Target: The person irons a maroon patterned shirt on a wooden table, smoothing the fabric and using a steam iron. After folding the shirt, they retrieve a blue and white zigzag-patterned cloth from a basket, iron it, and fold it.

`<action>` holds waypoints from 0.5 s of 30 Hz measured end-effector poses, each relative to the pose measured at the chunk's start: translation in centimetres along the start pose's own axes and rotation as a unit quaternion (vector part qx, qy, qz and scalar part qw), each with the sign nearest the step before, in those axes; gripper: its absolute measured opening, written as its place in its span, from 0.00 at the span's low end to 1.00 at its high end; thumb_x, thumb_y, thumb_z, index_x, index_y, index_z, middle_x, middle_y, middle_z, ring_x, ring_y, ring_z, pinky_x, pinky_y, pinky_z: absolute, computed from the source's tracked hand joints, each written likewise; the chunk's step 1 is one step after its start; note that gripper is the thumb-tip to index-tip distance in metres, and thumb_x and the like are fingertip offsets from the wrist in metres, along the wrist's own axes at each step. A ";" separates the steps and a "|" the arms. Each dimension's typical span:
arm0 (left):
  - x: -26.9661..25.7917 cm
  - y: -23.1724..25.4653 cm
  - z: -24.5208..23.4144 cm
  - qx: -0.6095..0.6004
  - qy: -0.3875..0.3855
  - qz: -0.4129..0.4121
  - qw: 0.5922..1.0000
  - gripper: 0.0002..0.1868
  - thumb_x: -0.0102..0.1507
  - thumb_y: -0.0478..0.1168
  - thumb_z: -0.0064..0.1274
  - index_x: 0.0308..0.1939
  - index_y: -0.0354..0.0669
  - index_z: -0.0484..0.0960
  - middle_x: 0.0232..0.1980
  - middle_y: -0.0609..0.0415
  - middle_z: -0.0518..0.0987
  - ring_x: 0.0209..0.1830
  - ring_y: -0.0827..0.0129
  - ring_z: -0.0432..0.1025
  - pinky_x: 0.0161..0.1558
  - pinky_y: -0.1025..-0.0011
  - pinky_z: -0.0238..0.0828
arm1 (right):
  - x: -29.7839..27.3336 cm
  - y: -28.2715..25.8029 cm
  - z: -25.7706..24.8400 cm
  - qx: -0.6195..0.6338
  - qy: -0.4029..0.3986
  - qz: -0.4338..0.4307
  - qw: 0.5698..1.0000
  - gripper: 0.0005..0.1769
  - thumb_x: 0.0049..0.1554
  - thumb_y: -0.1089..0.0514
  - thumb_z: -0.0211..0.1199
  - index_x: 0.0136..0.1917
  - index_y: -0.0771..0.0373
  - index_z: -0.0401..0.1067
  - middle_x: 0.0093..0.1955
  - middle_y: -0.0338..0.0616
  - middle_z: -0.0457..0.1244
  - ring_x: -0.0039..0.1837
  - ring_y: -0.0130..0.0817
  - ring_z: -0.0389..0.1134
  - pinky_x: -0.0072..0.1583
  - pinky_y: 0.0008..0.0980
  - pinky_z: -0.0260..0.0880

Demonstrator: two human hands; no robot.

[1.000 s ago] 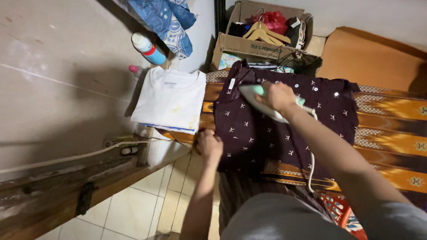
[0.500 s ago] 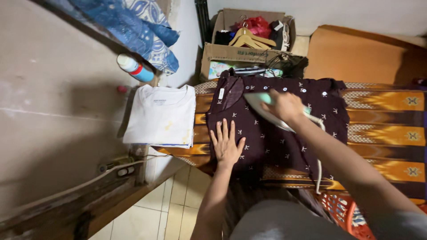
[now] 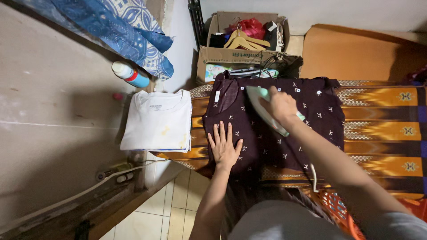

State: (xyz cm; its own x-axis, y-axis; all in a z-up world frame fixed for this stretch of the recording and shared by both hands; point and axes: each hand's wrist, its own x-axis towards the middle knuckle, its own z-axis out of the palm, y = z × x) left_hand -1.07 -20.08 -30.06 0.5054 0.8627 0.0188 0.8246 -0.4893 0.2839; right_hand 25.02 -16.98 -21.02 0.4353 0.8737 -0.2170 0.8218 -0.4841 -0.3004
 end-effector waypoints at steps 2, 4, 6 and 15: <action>-0.1 -0.1 0.0 0.003 -0.010 -0.003 1.000 0.43 0.65 0.64 0.45 0.79 0.47 0.58 0.83 0.42 0.49 0.82 0.45 0.41 0.76 0.40 0.30 | 0.7 -0.9 0.7 -0.004 0.033 -0.002 0.999 0.28 0.58 0.36 0.63 0.53 0.64 0.69 0.45 0.64 0.69 0.48 0.62 0.73 0.51 0.55 0.73; -0.1 0.0 0.1 0.006 -0.018 -0.004 1.000 0.43 0.65 0.64 0.45 0.79 0.47 0.57 0.83 0.42 0.48 0.83 0.46 0.41 0.76 0.40 0.30 | 0.6 -0.7 0.8 0.002 0.046 0.001 0.999 0.28 0.57 0.36 0.64 0.53 0.64 0.69 0.45 0.64 0.69 0.48 0.62 0.72 0.51 0.55 0.73; -0.1 0.0 0.1 0.013 -0.023 -0.008 1.000 0.44 0.65 0.65 0.45 0.79 0.47 0.57 0.83 0.43 0.48 0.83 0.46 0.41 0.76 0.40 0.30 | -0.1 -0.1 0.6 0.021 0.039 0.005 0.999 0.27 0.57 0.37 0.64 0.52 0.64 0.69 0.44 0.63 0.70 0.48 0.62 0.72 0.52 0.55 0.73; -0.2 -0.1 0.4 0.012 -0.018 -0.002 1.000 0.44 0.66 0.65 0.43 0.79 0.48 0.56 0.83 0.42 0.47 0.83 0.46 0.40 0.76 0.40 0.29 | -3.6 3.7 -0.2 0.012 0.075 0.071 0.995 0.28 0.60 0.36 0.63 0.52 0.65 0.68 0.42 0.64 0.70 0.46 0.64 0.72 0.50 0.56 0.73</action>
State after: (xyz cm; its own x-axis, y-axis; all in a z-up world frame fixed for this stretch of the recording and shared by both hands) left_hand -1.20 -20.26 -30.51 0.5113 0.8593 -0.0162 0.8317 -0.4899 0.2614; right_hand 26.59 -21.94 -21.21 0.5977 0.7931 -0.1174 0.7404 -0.6022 -0.2985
